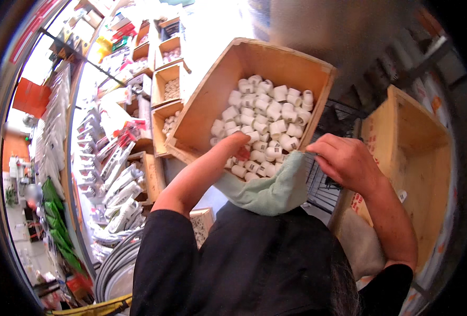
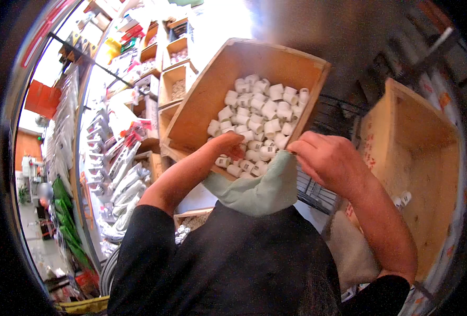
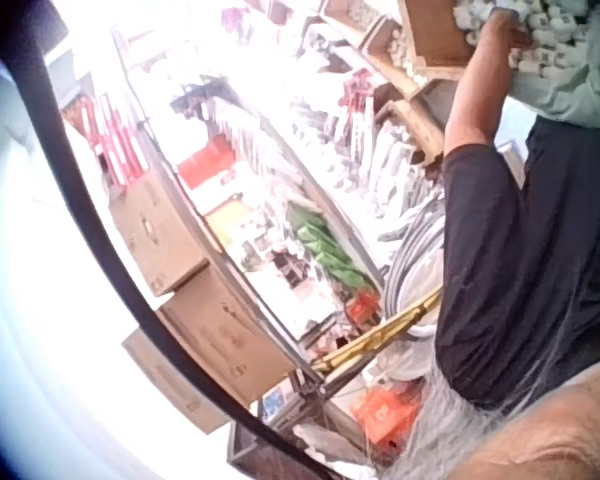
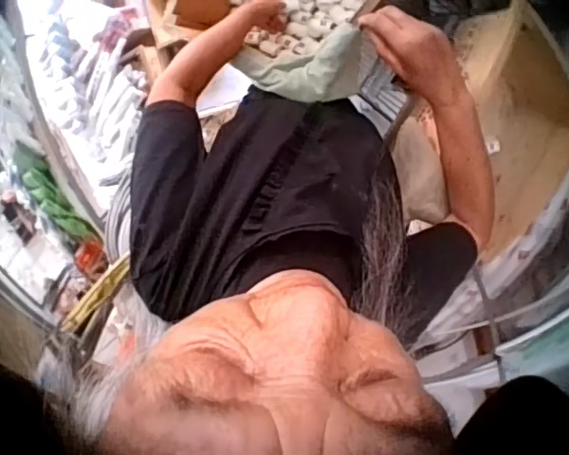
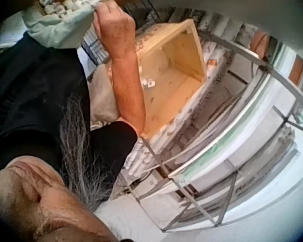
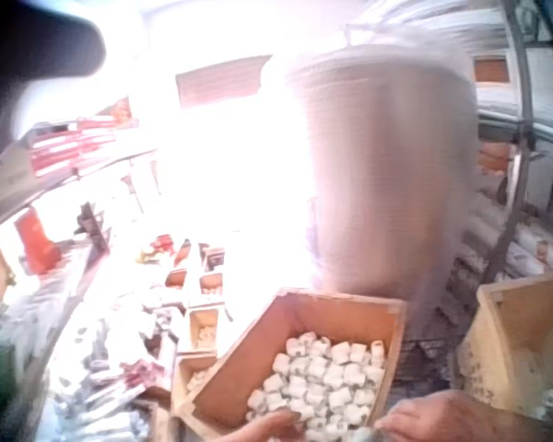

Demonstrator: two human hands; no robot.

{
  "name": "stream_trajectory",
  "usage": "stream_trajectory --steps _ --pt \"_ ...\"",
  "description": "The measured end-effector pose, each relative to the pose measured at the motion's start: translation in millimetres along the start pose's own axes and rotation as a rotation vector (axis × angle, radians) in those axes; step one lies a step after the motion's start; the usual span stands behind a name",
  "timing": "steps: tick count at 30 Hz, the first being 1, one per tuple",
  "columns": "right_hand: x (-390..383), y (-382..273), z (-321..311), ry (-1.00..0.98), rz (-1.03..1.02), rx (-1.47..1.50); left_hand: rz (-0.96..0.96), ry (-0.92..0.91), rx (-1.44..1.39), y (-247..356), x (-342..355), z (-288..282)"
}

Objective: The person repeatedly picks small white cylindrical objects from a wooden crate and transfers them into a second wooden crate. The person uses a light green cloth to handle the items, wiping them before placing them in the destination crate. The task continues throughout the clip with a repetitive pick-and-place motion.

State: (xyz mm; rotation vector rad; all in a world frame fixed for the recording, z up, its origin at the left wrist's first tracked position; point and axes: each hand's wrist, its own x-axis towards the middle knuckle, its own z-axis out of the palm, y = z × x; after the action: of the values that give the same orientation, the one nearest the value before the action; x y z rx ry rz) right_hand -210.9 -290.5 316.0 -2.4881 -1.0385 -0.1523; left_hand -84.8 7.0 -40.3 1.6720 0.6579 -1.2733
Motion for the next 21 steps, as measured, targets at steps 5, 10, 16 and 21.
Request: stream_trajectory --steps 5,10,16,21 --pt "-11.5 9.4 -12.7 0.077 0.159 0.118 0.186 0.07 0.685 29.0 -75.6 36.4" --pt "-28.7 15.1 -68.7 0.249 0.324 0.124 0.211 -0.014 0.604 38.1 -106.3 35.1" --pt "-110.2 49.7 -108.4 0.486 0.738 0.009 0.282 -0.018 0.657 48.2 -132.3 44.5" --pt "-222.8 102.1 -104.0 -0.187 1.245 -0.597 0.307 -0.061 0.631 51.9 -139.3 44.7"
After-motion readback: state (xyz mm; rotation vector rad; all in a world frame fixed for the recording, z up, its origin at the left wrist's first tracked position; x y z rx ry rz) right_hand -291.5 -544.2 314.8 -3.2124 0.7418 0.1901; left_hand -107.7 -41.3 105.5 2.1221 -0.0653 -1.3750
